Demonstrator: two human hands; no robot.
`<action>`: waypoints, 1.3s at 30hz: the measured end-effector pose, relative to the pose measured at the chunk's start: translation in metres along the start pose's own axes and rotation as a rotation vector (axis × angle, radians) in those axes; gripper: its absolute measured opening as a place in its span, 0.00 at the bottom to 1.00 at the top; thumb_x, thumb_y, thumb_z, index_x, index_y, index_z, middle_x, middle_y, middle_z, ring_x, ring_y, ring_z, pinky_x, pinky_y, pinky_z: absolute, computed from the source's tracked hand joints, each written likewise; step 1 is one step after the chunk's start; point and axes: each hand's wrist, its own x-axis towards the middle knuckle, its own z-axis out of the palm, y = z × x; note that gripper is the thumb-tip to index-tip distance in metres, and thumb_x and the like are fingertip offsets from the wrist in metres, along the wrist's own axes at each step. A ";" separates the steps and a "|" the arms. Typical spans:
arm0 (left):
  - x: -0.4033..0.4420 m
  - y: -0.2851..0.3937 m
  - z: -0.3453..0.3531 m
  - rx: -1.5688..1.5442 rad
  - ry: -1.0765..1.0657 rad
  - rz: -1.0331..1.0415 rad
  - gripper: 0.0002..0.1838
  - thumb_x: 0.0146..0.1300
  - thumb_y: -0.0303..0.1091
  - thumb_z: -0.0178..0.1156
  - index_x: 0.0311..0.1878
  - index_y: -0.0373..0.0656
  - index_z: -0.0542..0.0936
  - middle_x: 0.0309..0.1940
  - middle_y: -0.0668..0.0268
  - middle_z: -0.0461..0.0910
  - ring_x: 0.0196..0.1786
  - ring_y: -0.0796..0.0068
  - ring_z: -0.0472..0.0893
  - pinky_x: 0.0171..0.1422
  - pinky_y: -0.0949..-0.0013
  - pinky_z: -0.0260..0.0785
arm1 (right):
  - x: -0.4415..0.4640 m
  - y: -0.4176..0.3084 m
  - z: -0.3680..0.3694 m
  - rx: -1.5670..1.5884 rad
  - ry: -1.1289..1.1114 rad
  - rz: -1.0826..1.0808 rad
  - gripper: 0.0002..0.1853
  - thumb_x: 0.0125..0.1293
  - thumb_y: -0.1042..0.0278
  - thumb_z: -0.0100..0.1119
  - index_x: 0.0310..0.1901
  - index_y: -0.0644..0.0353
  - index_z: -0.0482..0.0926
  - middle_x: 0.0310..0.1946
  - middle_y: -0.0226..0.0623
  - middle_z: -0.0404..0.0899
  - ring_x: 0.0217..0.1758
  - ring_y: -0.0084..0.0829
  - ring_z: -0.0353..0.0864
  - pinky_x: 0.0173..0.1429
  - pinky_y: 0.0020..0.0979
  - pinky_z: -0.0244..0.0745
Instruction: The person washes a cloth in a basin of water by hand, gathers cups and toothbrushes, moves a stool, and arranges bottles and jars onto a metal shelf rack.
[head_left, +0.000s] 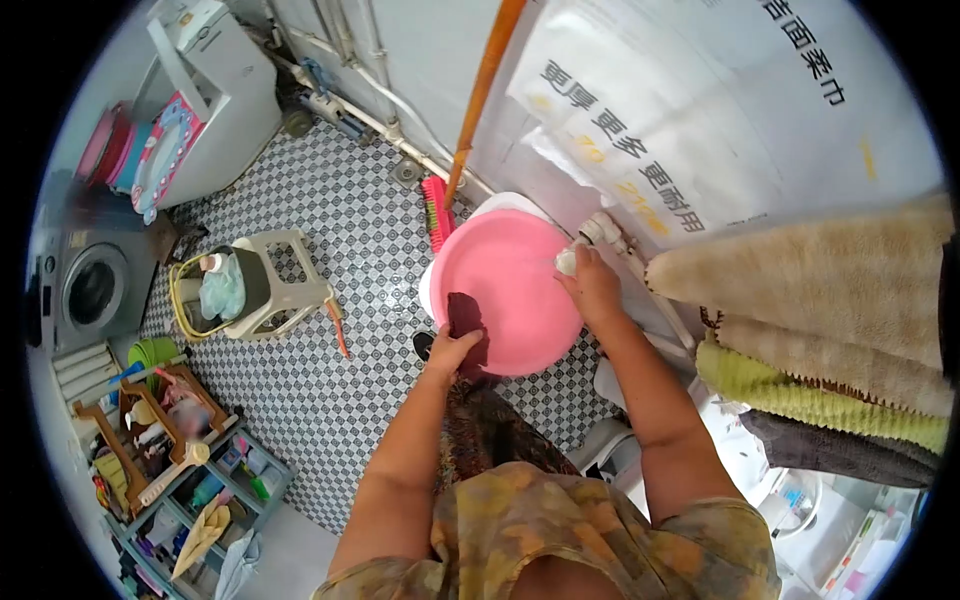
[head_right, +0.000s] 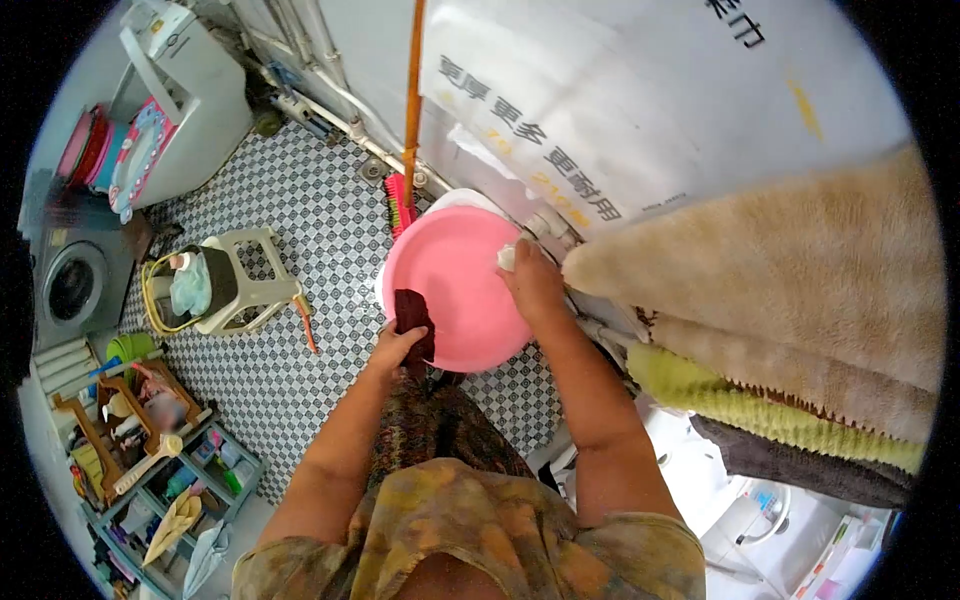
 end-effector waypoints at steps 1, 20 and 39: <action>0.004 -0.002 -0.001 0.055 0.006 -0.004 0.30 0.47 0.28 0.62 0.53 0.33 0.62 0.38 0.57 0.75 0.36 0.67 0.78 0.38 0.67 0.73 | 0.000 0.001 0.001 -0.012 0.015 -0.017 0.25 0.49 0.55 0.60 0.43 0.63 0.64 0.37 0.47 0.71 0.37 0.45 0.74 0.39 0.39 0.70; 0.002 -0.025 0.000 -0.062 -0.085 -0.002 0.29 0.46 0.30 0.63 0.53 0.35 0.65 0.39 0.57 0.75 0.37 0.67 0.77 0.39 0.66 0.72 | 0.009 0.010 0.006 0.325 -0.068 -0.086 0.21 0.50 0.66 0.58 0.43 0.67 0.66 0.42 0.50 0.69 0.42 0.47 0.71 0.43 0.39 0.69; -0.015 -0.008 0.011 -0.094 -0.091 -0.092 0.24 0.55 0.38 0.58 0.53 0.40 0.64 0.44 0.61 0.72 0.44 0.67 0.75 0.44 0.62 0.71 | 0.008 0.005 -0.015 -0.047 -0.119 -0.194 0.20 0.51 0.68 0.57 0.43 0.65 0.64 0.39 0.49 0.68 0.44 0.45 0.71 0.46 0.39 0.68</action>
